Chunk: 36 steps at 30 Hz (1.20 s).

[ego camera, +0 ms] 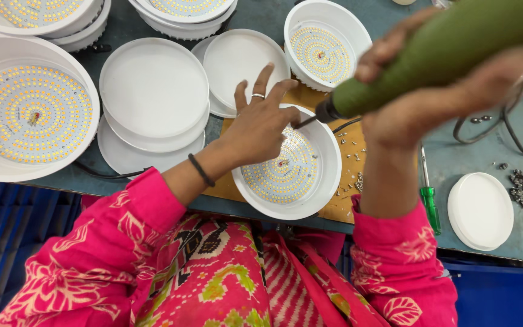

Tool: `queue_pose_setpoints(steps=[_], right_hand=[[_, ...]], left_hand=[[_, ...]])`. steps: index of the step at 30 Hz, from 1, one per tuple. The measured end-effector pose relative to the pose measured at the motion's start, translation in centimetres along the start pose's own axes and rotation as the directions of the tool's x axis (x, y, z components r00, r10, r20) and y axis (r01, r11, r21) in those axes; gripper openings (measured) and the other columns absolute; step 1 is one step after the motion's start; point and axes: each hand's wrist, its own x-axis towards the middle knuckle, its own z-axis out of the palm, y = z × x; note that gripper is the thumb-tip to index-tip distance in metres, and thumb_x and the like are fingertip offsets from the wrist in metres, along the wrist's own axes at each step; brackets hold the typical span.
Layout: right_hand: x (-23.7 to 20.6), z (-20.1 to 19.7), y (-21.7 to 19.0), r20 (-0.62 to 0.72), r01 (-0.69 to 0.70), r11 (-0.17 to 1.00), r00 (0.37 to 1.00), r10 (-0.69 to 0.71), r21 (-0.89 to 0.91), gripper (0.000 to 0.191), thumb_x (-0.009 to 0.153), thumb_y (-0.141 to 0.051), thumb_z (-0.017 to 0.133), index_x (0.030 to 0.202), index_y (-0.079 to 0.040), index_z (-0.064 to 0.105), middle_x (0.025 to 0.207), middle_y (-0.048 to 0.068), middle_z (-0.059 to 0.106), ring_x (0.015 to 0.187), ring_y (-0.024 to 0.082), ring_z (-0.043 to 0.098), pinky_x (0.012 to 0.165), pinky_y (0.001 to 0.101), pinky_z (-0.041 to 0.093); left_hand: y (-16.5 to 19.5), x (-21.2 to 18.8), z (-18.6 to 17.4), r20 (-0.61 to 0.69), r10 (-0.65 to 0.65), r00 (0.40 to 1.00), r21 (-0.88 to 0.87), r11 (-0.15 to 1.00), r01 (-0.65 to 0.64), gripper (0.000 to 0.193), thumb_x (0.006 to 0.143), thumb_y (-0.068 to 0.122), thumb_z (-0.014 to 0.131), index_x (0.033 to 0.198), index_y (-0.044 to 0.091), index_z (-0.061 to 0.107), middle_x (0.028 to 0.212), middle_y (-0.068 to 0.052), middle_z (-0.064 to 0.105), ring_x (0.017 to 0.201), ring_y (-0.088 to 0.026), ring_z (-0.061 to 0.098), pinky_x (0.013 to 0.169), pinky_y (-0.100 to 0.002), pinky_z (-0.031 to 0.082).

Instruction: The person assembles LED light fixtures by pressing the LED array into the housing, then using a green electric screwdriver to fasten screws around the perimeter and on the back mounting bracket. Completed units are placed into a blue crate.

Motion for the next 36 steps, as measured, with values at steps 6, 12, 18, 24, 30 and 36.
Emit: queue_pose_setpoints(steps=[6,12,18,24,30,36], right_hand=[[1.1,1.6,2.8,0.016,-0.028,0.994,0.999,0.029,-0.107,0.081,0.095,-0.078,0.046,0.108,0.003,0.047,0.075,0.018,0.052,0.056,0.03,0.054,0.053,0.0395,0.046],[1.4,1.2,2.7,0.008,-0.032,0.993,0.999,0.033,-0.111,0.085,0.093,-0.078,0.048,0.12,0.003,0.049,0.074,0.017,0.052,0.054,0.028,0.053,0.051,0.0379,0.045],[1.1,1.0,2.2,0.03,-0.074,0.991,0.996,0.078,-0.113,0.091,0.092,-0.081,0.048,0.124,0.004,0.049,0.072,0.017,0.05,0.054,0.029,0.051,0.051,0.0377,0.043],[1.0,1.5,2.2,0.027,-0.081,0.989,0.996,0.085,-0.124,0.093,0.088,-0.083,0.049,0.124,0.002,0.048,0.069,0.016,0.049,0.053,0.027,0.051,0.05,0.0359,0.043],[1.1,1.9,1.9,0.042,-0.049,0.985,0.998,0.056,-0.168,0.09,0.092,-0.082,0.047,0.124,0.002,0.048,0.068,0.016,0.048,0.051,0.027,0.05,0.05,0.0364,0.042],[0.9,-0.9,0.7,-0.061,-0.032,0.999,0.998,0.034,0.028,0.092,0.092,-0.081,0.048,0.128,0.003,0.049,0.077,0.017,0.055,0.055,0.027,0.051,0.05,0.0365,0.044]], left_hand=[[0.5,1.2,0.1,0.321,-0.152,0.935,0.006,0.987,0.159,0.044,0.064,0.024,0.085,0.107,0.021,0.075,0.142,-0.015,0.045,0.144,-0.044,0.028,0.104,-0.075,0.022],[1.3,1.2,-0.8,0.289,-0.125,0.949,0.026,0.992,0.122,0.042,0.065,0.021,0.085,0.106,0.02,0.076,0.115,-0.009,0.058,0.126,-0.036,0.05,0.089,-0.057,0.044],[1.5,0.8,-1.1,0.221,-0.097,0.97,0.04,0.995,0.09,0.037,0.064,0.026,0.088,0.098,0.015,0.077,0.106,-0.007,0.06,0.109,-0.031,0.058,0.083,-0.05,0.046],[1.5,0.8,-1.4,0.225,-0.09,0.97,0.074,0.994,0.075,0.04,0.063,0.029,0.089,0.1,0.018,0.077,0.103,-0.006,0.061,0.106,-0.029,0.059,0.082,-0.048,0.042],[1.5,0.8,-1.3,0.22,-0.093,0.971,0.068,0.994,0.08,0.044,0.062,0.031,0.09,0.102,0.018,0.077,0.103,-0.006,0.061,0.106,-0.029,0.058,0.084,-0.048,0.039],[1.7,0.0,-0.6,-0.36,0.151,0.921,0.225,0.972,-0.072,0.032,0.054,0.02,0.071,0.086,0.027,0.075,0.108,-0.005,0.062,0.114,-0.033,0.059,0.094,-0.056,0.037]])
